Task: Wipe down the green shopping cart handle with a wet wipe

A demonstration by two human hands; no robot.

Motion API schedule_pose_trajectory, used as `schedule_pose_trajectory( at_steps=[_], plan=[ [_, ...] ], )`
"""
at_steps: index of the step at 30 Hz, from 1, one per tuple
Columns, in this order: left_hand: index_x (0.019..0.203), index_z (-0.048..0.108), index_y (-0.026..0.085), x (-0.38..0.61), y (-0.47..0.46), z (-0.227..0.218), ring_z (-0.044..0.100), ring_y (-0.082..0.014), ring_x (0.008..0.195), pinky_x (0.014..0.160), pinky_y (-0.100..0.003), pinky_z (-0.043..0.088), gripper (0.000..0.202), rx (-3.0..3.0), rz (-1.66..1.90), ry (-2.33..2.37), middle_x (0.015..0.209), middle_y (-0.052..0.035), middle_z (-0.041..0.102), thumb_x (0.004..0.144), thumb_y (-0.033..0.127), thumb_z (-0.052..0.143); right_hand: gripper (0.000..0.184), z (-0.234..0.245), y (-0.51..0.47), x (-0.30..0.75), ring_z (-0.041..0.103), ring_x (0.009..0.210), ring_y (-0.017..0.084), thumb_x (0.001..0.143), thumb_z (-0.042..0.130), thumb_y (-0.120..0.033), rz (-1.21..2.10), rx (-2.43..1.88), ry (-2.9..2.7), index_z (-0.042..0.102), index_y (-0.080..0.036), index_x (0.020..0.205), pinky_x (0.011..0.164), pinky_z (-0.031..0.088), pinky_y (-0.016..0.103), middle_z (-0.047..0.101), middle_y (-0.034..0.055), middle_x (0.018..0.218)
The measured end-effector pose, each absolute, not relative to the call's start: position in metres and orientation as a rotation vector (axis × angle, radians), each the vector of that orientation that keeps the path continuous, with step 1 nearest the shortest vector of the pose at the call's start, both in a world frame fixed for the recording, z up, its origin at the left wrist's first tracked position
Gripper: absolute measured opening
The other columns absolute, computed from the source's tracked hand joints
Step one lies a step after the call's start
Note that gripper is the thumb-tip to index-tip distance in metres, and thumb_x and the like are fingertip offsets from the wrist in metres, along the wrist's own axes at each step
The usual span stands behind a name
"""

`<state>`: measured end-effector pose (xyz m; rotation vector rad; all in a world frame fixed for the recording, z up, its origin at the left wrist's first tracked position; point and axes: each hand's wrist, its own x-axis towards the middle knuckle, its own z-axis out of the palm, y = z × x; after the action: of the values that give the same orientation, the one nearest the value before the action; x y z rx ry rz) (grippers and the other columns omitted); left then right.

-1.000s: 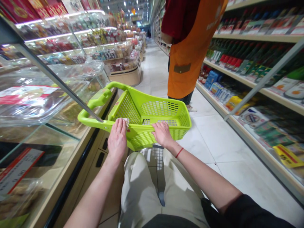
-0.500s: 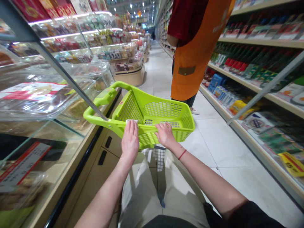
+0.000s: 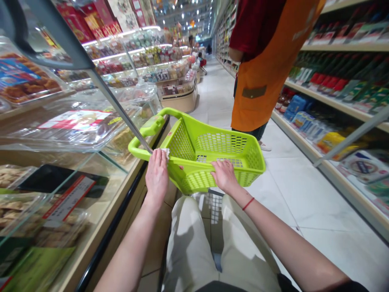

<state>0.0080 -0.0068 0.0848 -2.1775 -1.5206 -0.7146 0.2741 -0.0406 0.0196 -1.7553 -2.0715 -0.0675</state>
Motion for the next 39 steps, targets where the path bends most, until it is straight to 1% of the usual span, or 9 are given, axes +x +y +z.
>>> schedule_pose_trajectory(
  at_steps=[6, 13, 16, 19, 25, 28, 31, 35, 39],
  plan=[
    [0.151, 0.033, 0.008, 0.043, -0.015, 0.062, 0.014, -0.0214, 0.151, 0.124, -0.041, 0.025, 0.060, -2.239, -0.723, -1.556, 0.156, -0.0174, 0.037, 0.092, 0.000, 0.027, 0.036, 0.021, -0.040, 0.274, 0.054, 0.111, 0.027, 0.092, 0.050, -0.023, -0.048, -1.767, -2.094, 0.057, -0.017, 0.127, 0.110, 0.023, 0.042, 0.065, 0.0123, 0.117],
    [0.148, 0.036, 0.004, 0.103, -0.032, 0.031, 0.017, -0.0257, 0.150, 0.122, -0.044, 0.030, 0.056, -2.442, -0.567, -1.430, 0.155, -0.0179, 0.039, 0.092, 0.003, 0.032, 0.047, 0.019, -0.040, 0.275, 0.053, 0.109, 0.027, 0.093, 0.049, -0.024, -0.096, -1.775, -2.116, 0.050, -0.018, 0.140, 0.108, 0.023, 0.043, 0.063, 0.0128, 0.119],
    [0.148, 0.039, 0.007, 0.100, -0.030, 0.037, 0.026, -0.0253, 0.148, 0.121, -0.043, 0.032, 0.056, -2.461, -0.526, -1.385, 0.154, -0.0157, 0.041, 0.092, 0.004, 0.034, 0.054, 0.022, -0.042, 0.275, 0.053, 0.106, 0.027, 0.094, 0.048, -0.024, -0.128, -1.791, -2.156, 0.043, -0.020, 0.147, 0.106, 0.024, 0.043, 0.063, 0.0128, 0.116],
    [0.146, 0.042, 0.010, 0.080, -0.022, 0.053, 0.032, -0.0231, 0.146, 0.121, -0.042, 0.032, 0.055, -2.411, -0.532, -1.418, 0.152, -0.0142, 0.045, 0.092, 0.003, 0.034, 0.054, 0.025, -0.044, 0.275, 0.053, 0.105, 0.027, 0.094, 0.048, -0.024, -0.132, -1.797, -2.171, 0.044, -0.021, 0.148, 0.105, 0.025, 0.042, 0.063, 0.0126, 0.114],
    [0.144, 0.044, 0.007, 0.050, -0.014, 0.077, 0.031, -0.0243, 0.147, 0.122, -0.043, 0.029, 0.053, -2.269, -0.618, -1.562, 0.151, -0.0174, 0.045, 0.092, 0.003, 0.036, 0.056, 0.028, -0.044, 0.279, 0.054, 0.108, 0.027, 0.095, 0.048, -0.027, -0.119, -1.754, -2.216, 0.041, -0.018, 0.149, 0.107, 0.026, 0.042, 0.063, 0.0128, 0.118],
    [0.146, 0.043, 0.008, 0.050, -0.015, 0.076, 0.029, -0.0236, 0.148, 0.123, -0.043, 0.029, 0.055, -2.264, -0.642, -1.591, 0.152, -0.0170, 0.044, 0.092, 0.002, 0.035, 0.060, 0.026, -0.048, 0.288, 0.052, 0.116, 0.028, 0.093, 0.052, -0.028, -0.201, -1.756, -2.216, 0.038, -0.016, 0.150, 0.112, 0.021, 0.044, 0.060, 0.0142, 0.129],
    [0.146, 0.042, 0.006, 0.055, -0.015, 0.073, 0.026, -0.0238, 0.149, 0.123, -0.042, 0.027, 0.055, -2.271, -0.651, -1.604, 0.153, -0.0182, 0.042, 0.091, 0.001, 0.035, 0.056, 0.021, -0.052, 0.300, 0.049, 0.121, 0.029, 0.094, 0.051, -0.025, -0.289, -1.832, -2.137, 0.040, -0.017, 0.148, 0.114, 0.015, 0.050, 0.056, 0.0150, 0.137],
    [0.145, 0.040, 0.000, 0.074, -0.018, 0.061, 0.022, -0.0249, 0.149, 0.124, -0.042, 0.025, 0.056, -2.322, -0.588, -1.618, 0.154, -0.0207, 0.039, 0.091, 0.000, 0.031, 0.050, 0.017, -0.052, 0.308, 0.053, 0.115, 0.028, 0.094, 0.050, -0.024, -0.235, -1.890, -2.156, 0.045, -0.016, 0.144, 0.110, 0.022, 0.048, 0.062, 0.0139, 0.129],
    [0.149, 0.036, 0.007, 0.111, -0.025, 0.038, 0.021, -0.0230, 0.150, 0.124, -0.044, 0.027, 0.060, -2.460, -0.601, -1.544, 0.155, -0.0159, 0.040, 0.090, 0.000, 0.029, 0.045, 0.020, -0.050, 0.306, 0.053, 0.113, 0.028, 0.095, 0.049, -0.022, -0.191, -1.909, -2.167, 0.049, -0.016, 0.139, 0.107, 0.024, 0.045, 0.064, 0.0136, 0.125]
  ],
)
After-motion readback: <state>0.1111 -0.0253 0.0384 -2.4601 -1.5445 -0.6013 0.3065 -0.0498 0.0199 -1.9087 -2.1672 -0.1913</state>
